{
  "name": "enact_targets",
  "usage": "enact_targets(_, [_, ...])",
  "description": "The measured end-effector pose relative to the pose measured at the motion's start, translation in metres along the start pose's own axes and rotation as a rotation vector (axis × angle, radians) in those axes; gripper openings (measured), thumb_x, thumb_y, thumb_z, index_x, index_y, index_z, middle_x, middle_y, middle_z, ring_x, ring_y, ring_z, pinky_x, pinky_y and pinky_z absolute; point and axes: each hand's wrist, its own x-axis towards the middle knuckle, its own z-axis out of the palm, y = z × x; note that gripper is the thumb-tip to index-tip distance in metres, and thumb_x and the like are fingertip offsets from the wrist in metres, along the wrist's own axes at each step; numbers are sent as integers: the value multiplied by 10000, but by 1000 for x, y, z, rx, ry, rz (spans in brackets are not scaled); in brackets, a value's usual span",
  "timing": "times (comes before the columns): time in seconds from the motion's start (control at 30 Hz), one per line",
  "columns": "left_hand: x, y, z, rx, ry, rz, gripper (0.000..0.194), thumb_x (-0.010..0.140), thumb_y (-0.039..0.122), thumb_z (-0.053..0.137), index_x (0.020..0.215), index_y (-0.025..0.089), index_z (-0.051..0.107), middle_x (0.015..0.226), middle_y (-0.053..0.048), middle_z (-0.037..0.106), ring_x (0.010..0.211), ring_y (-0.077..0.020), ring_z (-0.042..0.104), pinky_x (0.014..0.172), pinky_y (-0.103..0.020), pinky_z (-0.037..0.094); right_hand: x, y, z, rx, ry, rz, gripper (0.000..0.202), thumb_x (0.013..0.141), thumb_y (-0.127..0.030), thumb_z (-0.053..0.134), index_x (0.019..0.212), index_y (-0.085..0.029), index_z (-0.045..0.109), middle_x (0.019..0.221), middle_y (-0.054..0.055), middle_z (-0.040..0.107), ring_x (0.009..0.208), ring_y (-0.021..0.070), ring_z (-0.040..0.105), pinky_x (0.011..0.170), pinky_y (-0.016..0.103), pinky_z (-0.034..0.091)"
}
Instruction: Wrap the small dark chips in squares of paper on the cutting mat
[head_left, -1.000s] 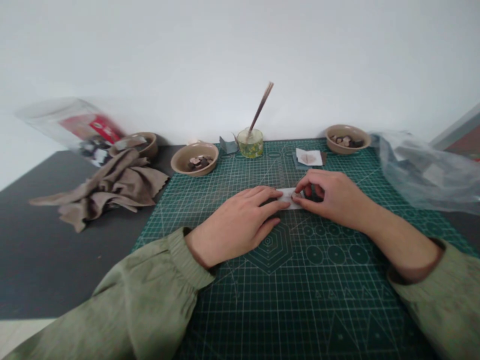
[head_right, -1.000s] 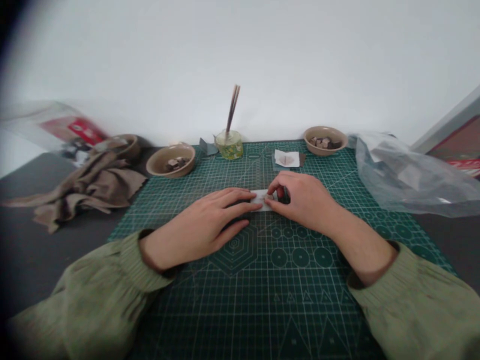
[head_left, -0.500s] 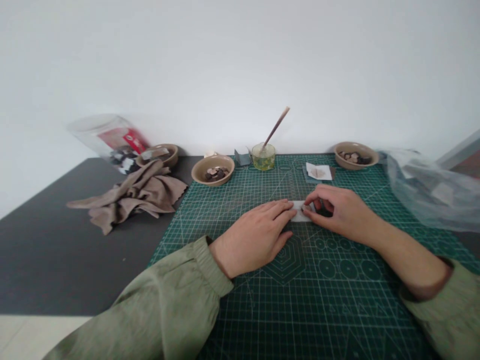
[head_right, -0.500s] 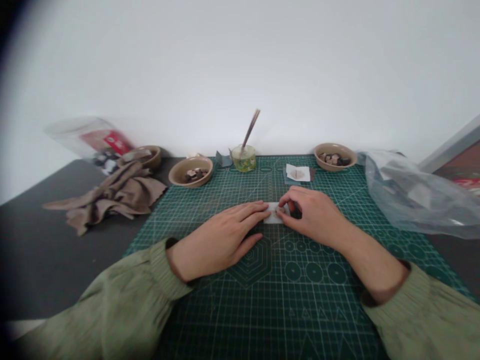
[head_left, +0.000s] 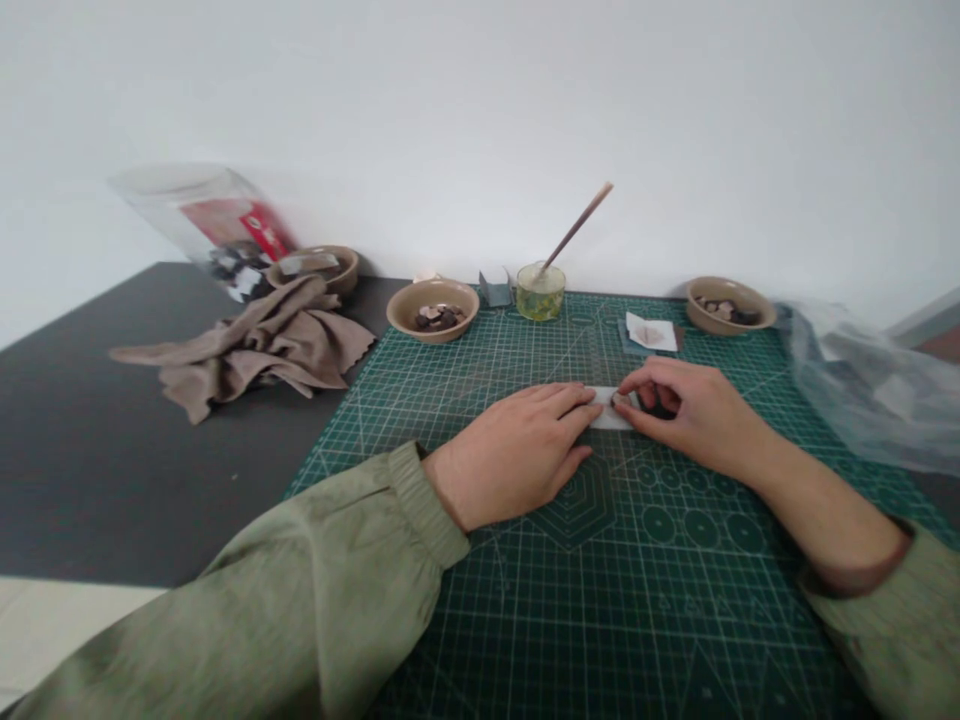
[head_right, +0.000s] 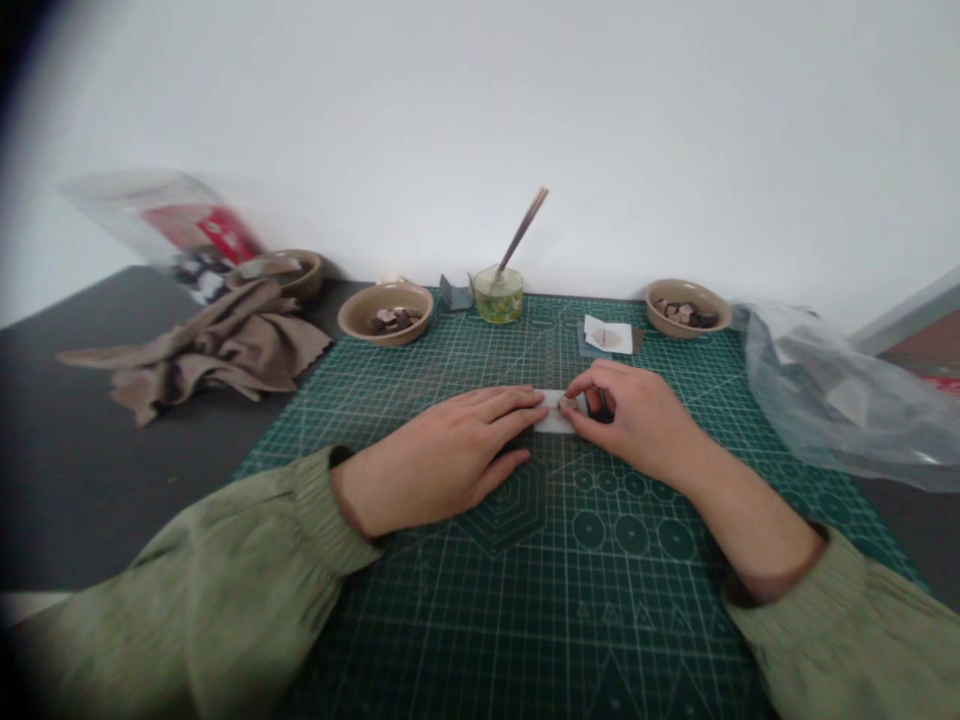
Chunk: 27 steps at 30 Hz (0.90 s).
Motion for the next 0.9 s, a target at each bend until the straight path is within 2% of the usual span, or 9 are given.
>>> enact_targets(0.2, [1,1,-1,2,5,4,466,1139,314,565,1552,103,604,1626,-149,632,1508,-298,604,1311,-465,482,1,-4,0,19,-14,-3,118,1015,-329,744,1054,-221,772,781,-7,619,654,167,540,643,331,416])
enact_targets(0.37, [0,1,-3,8,-7,-15,493,1139,317,561,1594,130,572,1675,-141,591,1541,-294,579,1332,-478,460,3,-10,3,43,15,-21,80,988,-274,731,1033,-211,752,791,3,629,663,166,544,649,319,419])
enact_targets(0.47, [0,1,-3,10,-18,-22,499,1143,318,551,1609,141,558,1694,-144,572,1557,-290,570,1344,-487,443,2,-10,2,68,-11,-34,78,976,-261,735,1033,-209,749,797,3,631,672,164,550,650,310,419])
enact_targets(0.63, [1,1,-2,-2,-27,-18,503,1139,311,553,1616,152,544,1708,-138,558,1581,-282,547,1354,-482,426,1,-9,1,45,10,-1,80,980,-274,743,1009,-200,753,760,-13,602,647,155,532,646,309,406])
enact_targets(0.9, [1,1,-4,-33,-27,-29,488,1127,301,575,1588,141,573,1671,-137,599,1562,-279,564,1342,-470,449,0,-9,3,64,5,-5,66,960,-238,752,1015,-203,756,753,-17,599,645,155,534,631,300,400])
